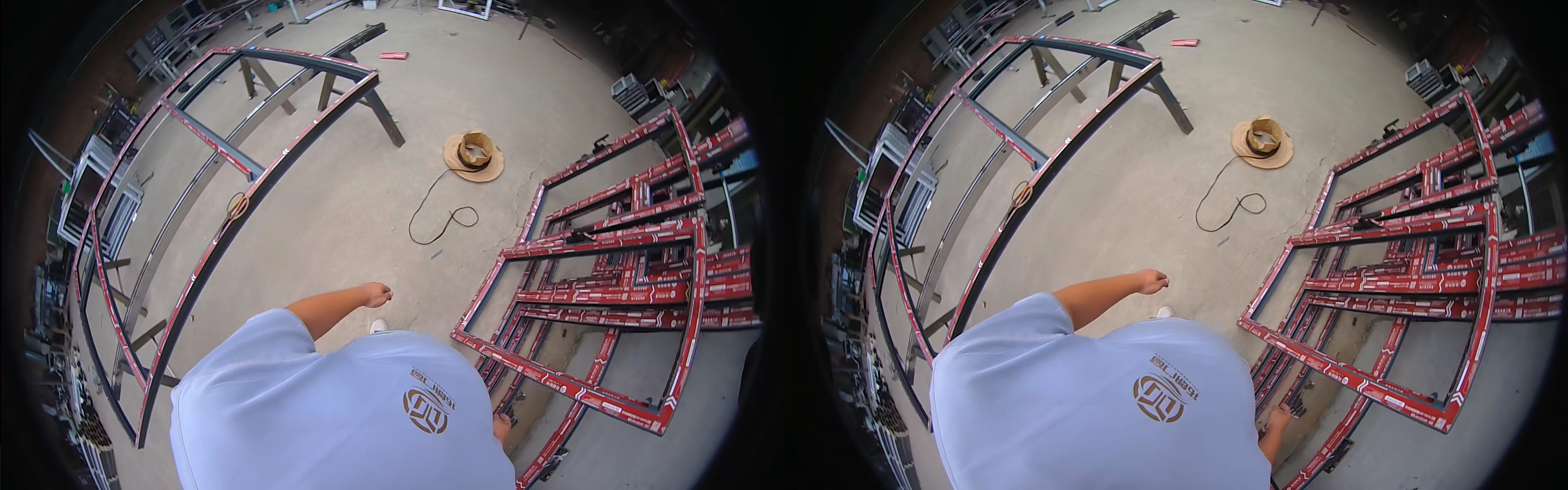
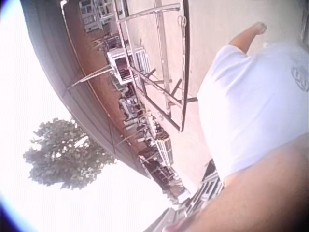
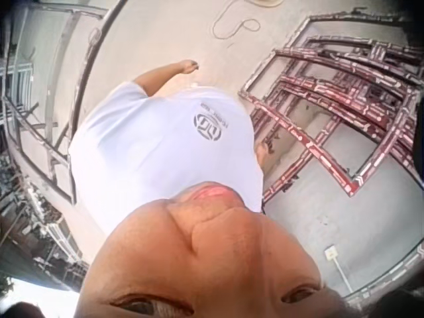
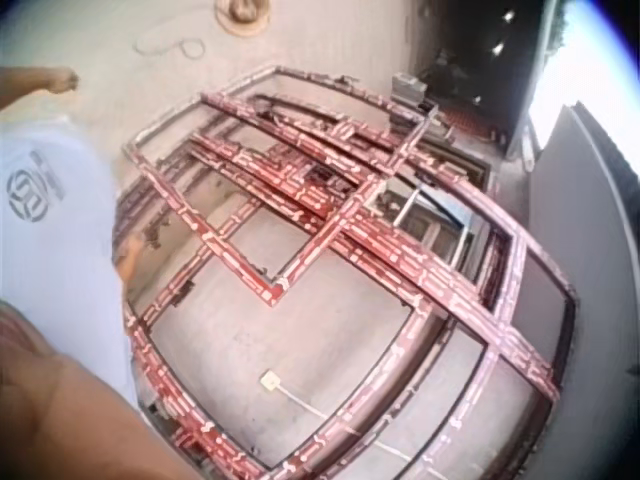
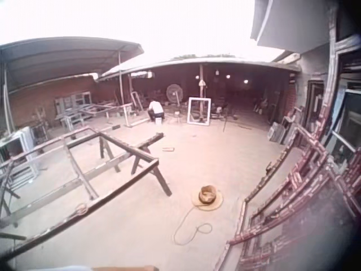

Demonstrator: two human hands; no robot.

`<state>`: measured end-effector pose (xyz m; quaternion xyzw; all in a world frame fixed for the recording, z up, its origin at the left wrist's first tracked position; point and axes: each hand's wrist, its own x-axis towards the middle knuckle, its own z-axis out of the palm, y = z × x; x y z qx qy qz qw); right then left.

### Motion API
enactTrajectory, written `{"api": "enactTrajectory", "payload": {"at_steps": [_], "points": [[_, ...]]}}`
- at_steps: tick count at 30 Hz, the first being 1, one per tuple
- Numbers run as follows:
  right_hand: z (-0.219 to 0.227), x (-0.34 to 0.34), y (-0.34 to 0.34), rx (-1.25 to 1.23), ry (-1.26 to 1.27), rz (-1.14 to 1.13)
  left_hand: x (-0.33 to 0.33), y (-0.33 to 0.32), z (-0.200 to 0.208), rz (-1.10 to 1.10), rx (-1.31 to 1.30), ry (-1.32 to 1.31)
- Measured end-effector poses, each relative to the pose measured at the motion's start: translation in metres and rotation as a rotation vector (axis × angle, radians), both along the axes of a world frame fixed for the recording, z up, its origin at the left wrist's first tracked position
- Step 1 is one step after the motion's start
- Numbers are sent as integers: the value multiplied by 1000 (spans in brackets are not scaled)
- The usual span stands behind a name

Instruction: The person installs a black rubber seal strip into the groove of a large metal window frame. They measure the required length, cut the strip with shears, and press it into place along the frame's perimeter.

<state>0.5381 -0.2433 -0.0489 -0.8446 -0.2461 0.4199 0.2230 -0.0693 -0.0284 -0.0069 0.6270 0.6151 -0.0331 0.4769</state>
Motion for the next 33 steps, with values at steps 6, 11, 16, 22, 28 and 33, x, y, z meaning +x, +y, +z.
{"api": "enactTrajectory", "payload": {"at_steps": [6,11,16,22,28,33], "points": [[4,-80,121,-101,168,353,-131,-97,-9,354,-8,126],[7,-177,214,19,286,866,-145,-134,-9,616,6,36],[15,-263,289,-25,307,1066,-128,-138,-4,724,-54,-57],[-17,-311,392,-389,-109,1310,-158,-143,7,894,-148,-101],[-40,-413,522,-238,-51,1461,-222,-95,37,1147,-210,69],[-20,-500,642,26,34,1354,-265,39,81,1145,55,-4]]}}
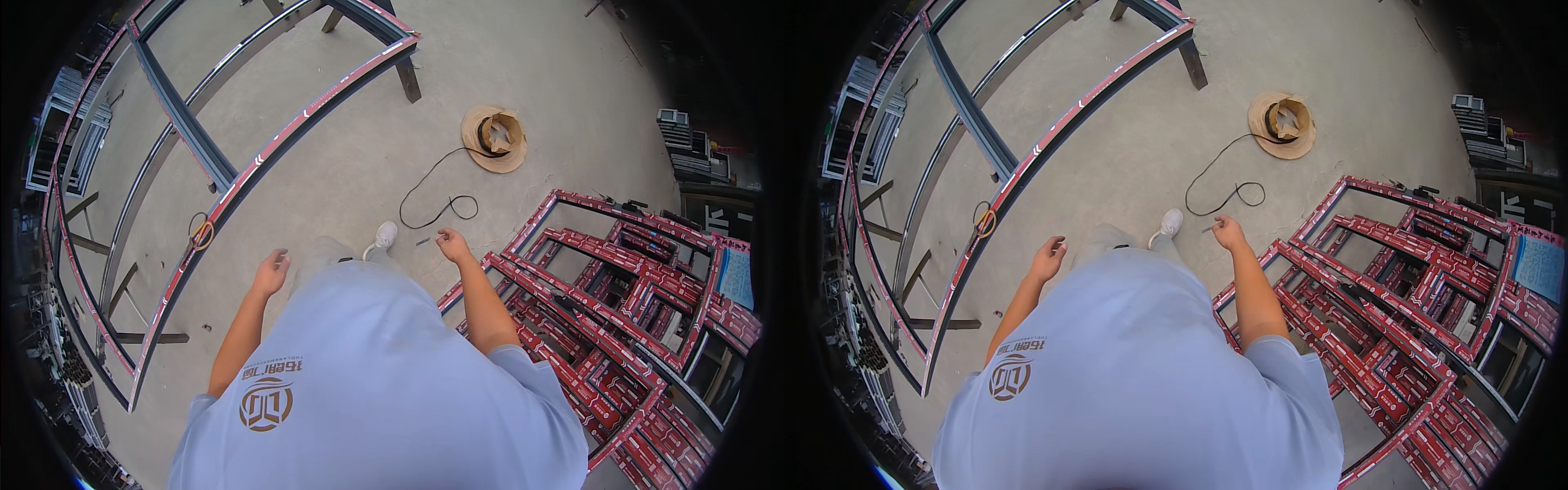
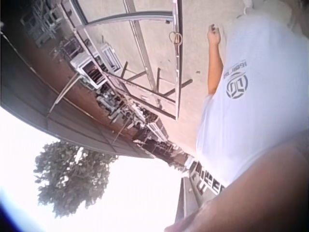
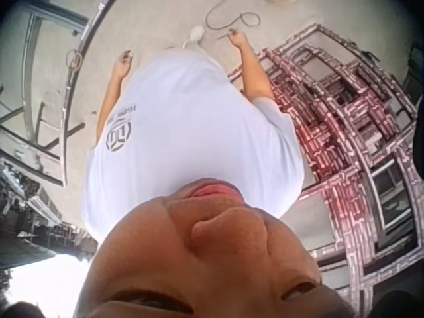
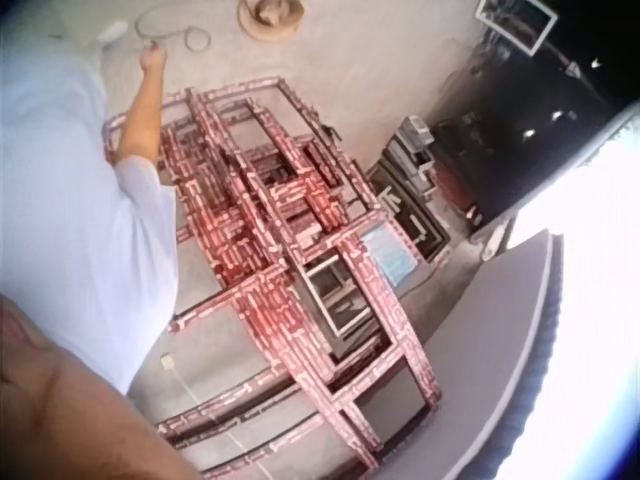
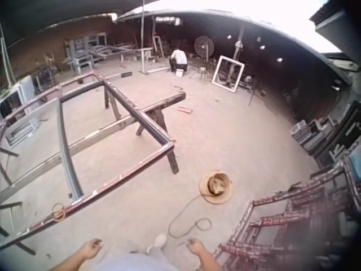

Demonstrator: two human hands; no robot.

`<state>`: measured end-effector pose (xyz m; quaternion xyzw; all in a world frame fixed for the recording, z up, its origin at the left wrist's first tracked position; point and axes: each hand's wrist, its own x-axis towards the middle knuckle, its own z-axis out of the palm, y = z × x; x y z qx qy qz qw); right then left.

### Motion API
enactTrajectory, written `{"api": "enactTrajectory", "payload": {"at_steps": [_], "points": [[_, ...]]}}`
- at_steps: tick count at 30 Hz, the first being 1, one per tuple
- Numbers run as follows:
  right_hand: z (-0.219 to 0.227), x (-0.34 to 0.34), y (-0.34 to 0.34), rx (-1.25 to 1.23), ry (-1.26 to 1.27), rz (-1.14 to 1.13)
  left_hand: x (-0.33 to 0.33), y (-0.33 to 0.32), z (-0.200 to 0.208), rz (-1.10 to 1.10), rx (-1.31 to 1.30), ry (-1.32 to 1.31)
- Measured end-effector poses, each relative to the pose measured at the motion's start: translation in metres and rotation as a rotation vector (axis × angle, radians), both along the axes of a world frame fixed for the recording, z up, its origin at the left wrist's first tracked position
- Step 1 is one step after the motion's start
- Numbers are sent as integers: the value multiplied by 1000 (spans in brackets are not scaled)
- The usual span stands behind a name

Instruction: The person installs a black rubber seal strip into the groove of a large metal window frame. They measure the required length, cut the strip with shears, and press it into place along the frame's perimeter.

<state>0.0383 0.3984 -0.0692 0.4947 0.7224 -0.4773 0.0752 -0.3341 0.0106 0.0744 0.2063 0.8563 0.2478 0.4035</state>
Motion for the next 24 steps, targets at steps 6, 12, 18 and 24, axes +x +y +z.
{"api": "enactTrajectory", "payload": {"at_steps": [6,12,18,24], "points": [[12,-42,82,4,99,-175,-24,159,72,-119,387,161],[-7,8,62,-167,-138,-418,-98,279,86,-234,637,342],[5,29,44,-360,-149,-384,-162,405,49,-266,632,507],[-32,-12,123,-365,-35,-455,-184,531,28,-351,490,513]]}}
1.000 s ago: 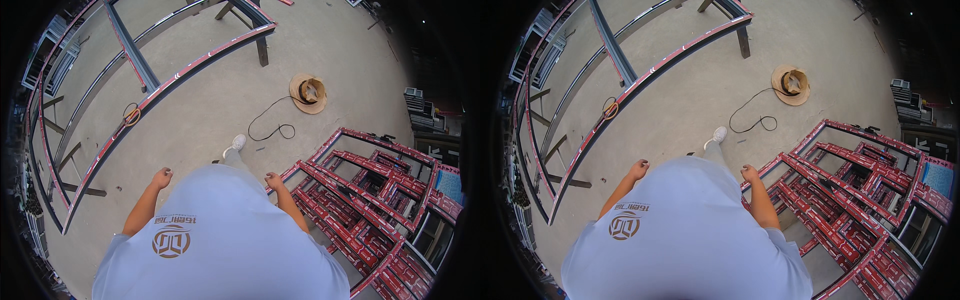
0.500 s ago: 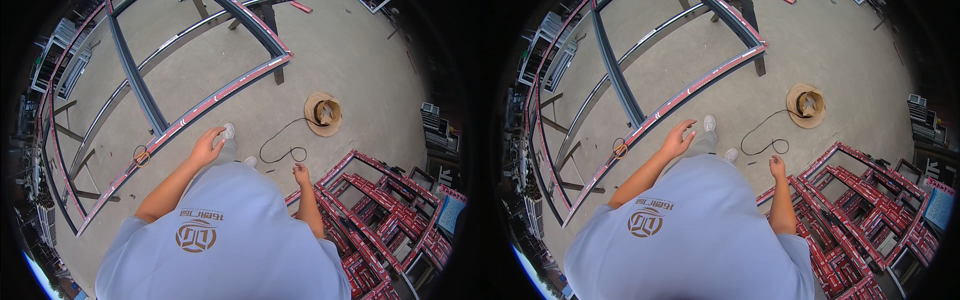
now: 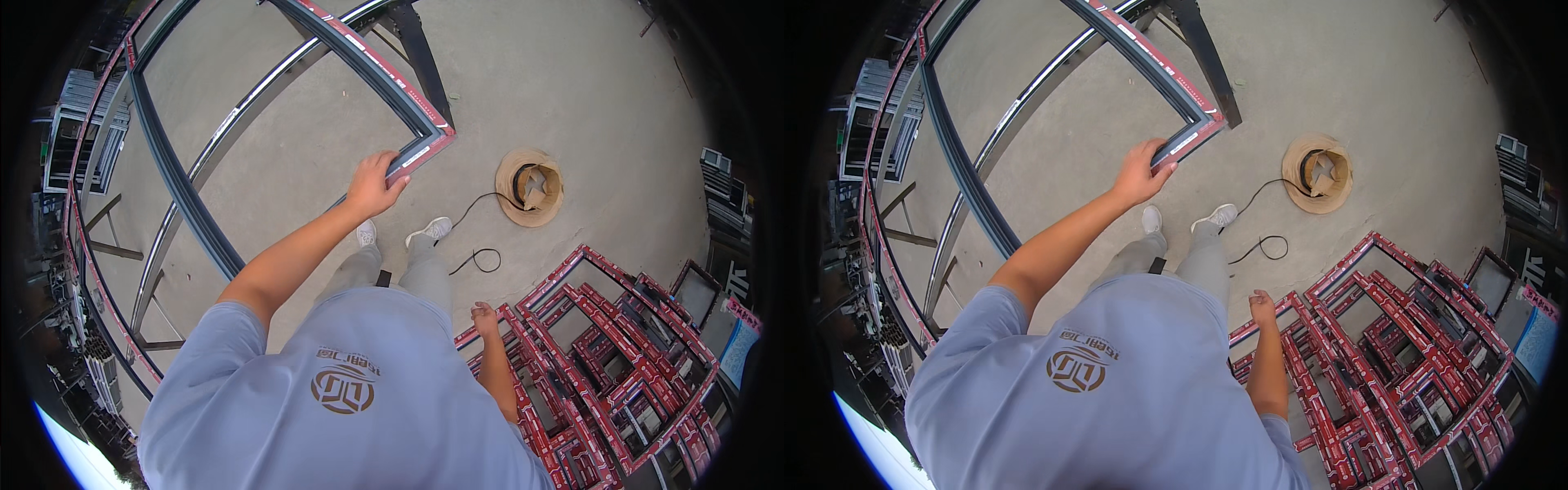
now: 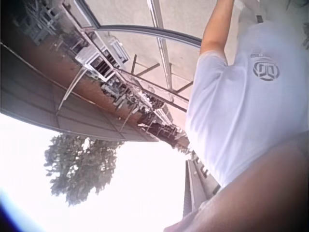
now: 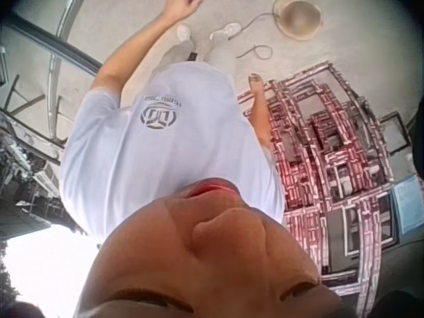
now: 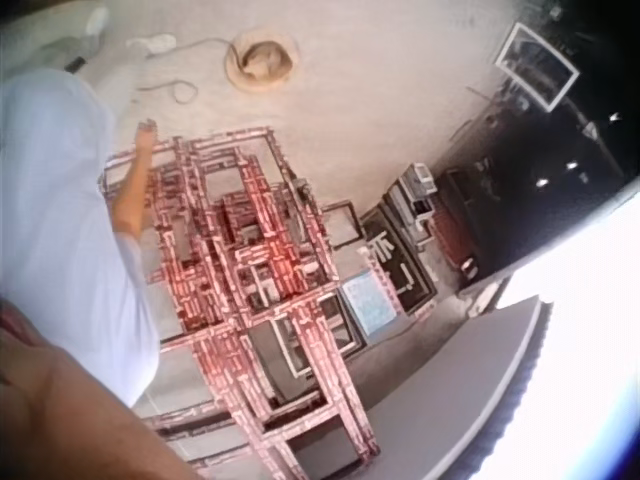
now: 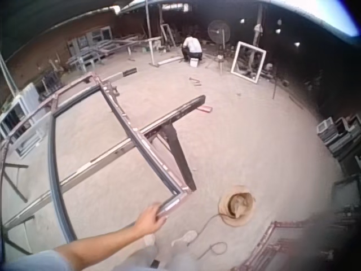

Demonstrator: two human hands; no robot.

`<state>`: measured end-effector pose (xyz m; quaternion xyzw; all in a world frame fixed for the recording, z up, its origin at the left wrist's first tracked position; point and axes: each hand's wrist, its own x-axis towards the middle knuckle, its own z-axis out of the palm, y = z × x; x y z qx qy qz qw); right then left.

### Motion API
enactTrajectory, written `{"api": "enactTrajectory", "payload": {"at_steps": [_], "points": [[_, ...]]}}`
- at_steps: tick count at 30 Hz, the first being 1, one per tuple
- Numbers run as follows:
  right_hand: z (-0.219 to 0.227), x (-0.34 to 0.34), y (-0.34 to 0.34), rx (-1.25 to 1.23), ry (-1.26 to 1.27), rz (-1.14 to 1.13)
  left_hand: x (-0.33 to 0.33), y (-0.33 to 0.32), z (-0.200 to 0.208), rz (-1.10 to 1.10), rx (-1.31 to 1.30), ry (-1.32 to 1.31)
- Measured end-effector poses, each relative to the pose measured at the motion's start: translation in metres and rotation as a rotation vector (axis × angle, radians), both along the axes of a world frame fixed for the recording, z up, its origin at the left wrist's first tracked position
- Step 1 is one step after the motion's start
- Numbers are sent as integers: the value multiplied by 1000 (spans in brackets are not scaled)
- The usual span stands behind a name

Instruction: The person installs a black rubber seal strip into the groove of a large metal window frame. They measure the required length, cut the strip with shears, and press it into place along the frame's perimeter.

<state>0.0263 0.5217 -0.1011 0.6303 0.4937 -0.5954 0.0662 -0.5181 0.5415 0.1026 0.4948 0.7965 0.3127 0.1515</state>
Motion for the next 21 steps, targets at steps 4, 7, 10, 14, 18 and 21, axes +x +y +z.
{"api": "enactTrajectory", "payload": {"at_steps": [4,7,10,14,18,21], "points": [[-78,-30,82,-42,2,88,10,64,-23,12,-106,9],[-137,-46,151,15,-132,200,28,91,-33,38,-220,114],[-181,-71,223,53,-270,185,27,98,-28,79,-372,177],[-247,-93,284,-17,-275,188,23,89,-35,56,-385,200],[-345,-108,318,-39,-287,226,18,55,-41,200,-444,131],[-428,-119,338,-47,-289,98,10,23,-29,273,-452,-158]]}}
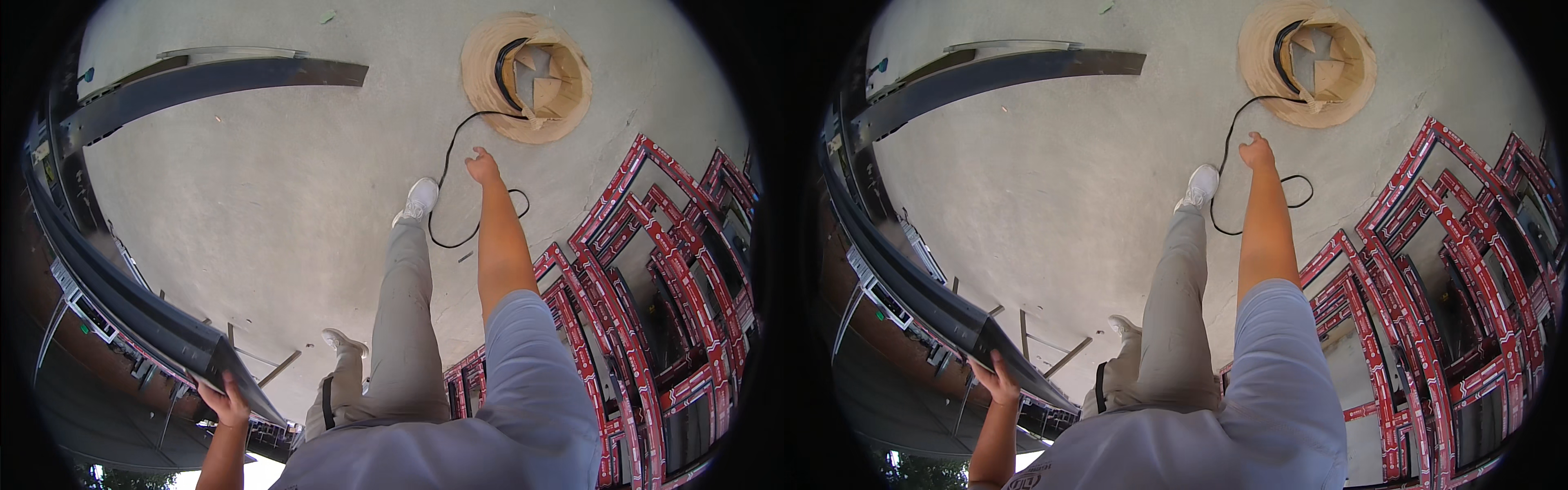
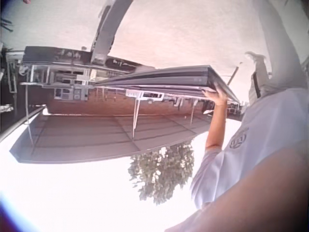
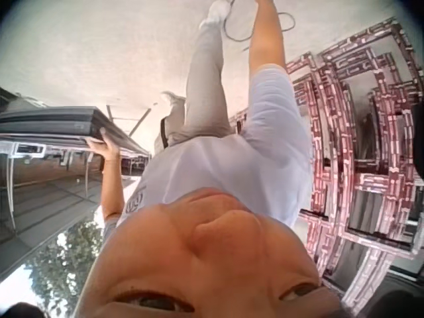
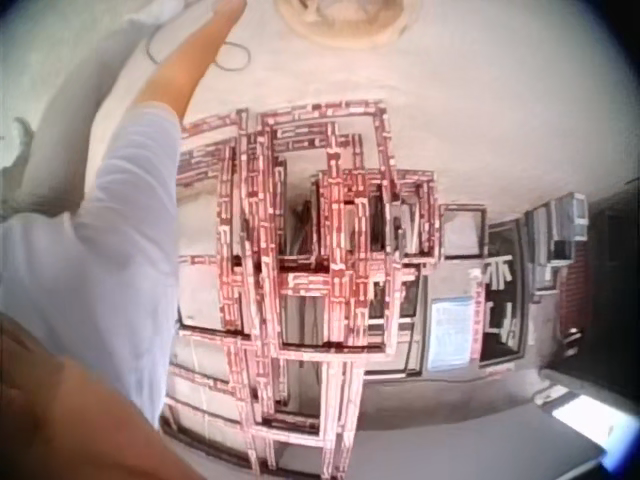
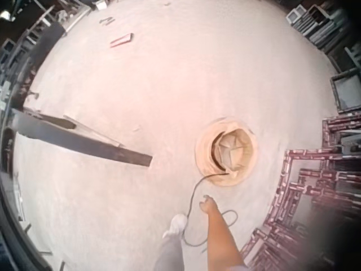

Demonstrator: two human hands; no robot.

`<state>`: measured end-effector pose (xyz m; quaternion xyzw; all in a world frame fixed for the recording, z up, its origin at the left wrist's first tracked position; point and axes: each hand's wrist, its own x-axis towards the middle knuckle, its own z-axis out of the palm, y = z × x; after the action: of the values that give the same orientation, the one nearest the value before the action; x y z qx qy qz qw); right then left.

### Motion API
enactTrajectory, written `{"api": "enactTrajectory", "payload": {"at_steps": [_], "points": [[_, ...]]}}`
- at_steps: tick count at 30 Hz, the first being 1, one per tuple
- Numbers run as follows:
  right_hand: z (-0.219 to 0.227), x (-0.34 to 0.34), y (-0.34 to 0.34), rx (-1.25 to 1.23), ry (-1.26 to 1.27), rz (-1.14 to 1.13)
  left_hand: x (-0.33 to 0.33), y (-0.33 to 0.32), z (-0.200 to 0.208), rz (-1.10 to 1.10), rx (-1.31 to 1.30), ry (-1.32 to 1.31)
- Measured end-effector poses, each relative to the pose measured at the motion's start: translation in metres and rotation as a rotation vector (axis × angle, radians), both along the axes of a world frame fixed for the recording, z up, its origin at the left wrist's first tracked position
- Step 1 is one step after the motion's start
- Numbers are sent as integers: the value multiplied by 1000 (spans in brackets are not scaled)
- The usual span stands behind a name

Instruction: The person installs a black rubber seal strip into the groove of a large metal window frame. They measure the required length, cut the strip with shears, and press it into place along the frame's perimeter.

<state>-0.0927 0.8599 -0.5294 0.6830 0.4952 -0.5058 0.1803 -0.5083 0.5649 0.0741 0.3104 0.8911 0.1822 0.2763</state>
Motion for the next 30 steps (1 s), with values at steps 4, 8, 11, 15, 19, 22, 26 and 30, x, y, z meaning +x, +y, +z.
{"api": "enactTrajectory", "payload": {"at_steps": [4,8,11,15,19,22,26,30], "points": [[-93,-24,15,-3,2,-138,-10,-7,9,-240,36,76],[-142,-53,22,-7,152,-498,-5,27,12,-261,-259,73],[-148,-63,28,-7,260,-665,6,49,8,-232,-250,92],[-132,-52,15,9,323,-915,10,56,2,-241,-254,101],[-112,-18,-19,134,305,-1230,6,47,2,-209,-149,-21],[-97,29,-39,162,258,-1261,2,38,6,-211,-126,-52],[-42,95,-53,306,113,-1359,3,30,-3,-117,82,-118],[44,138,-19,444,139,-1519,6,32,-6,-78,50,-71]]}}
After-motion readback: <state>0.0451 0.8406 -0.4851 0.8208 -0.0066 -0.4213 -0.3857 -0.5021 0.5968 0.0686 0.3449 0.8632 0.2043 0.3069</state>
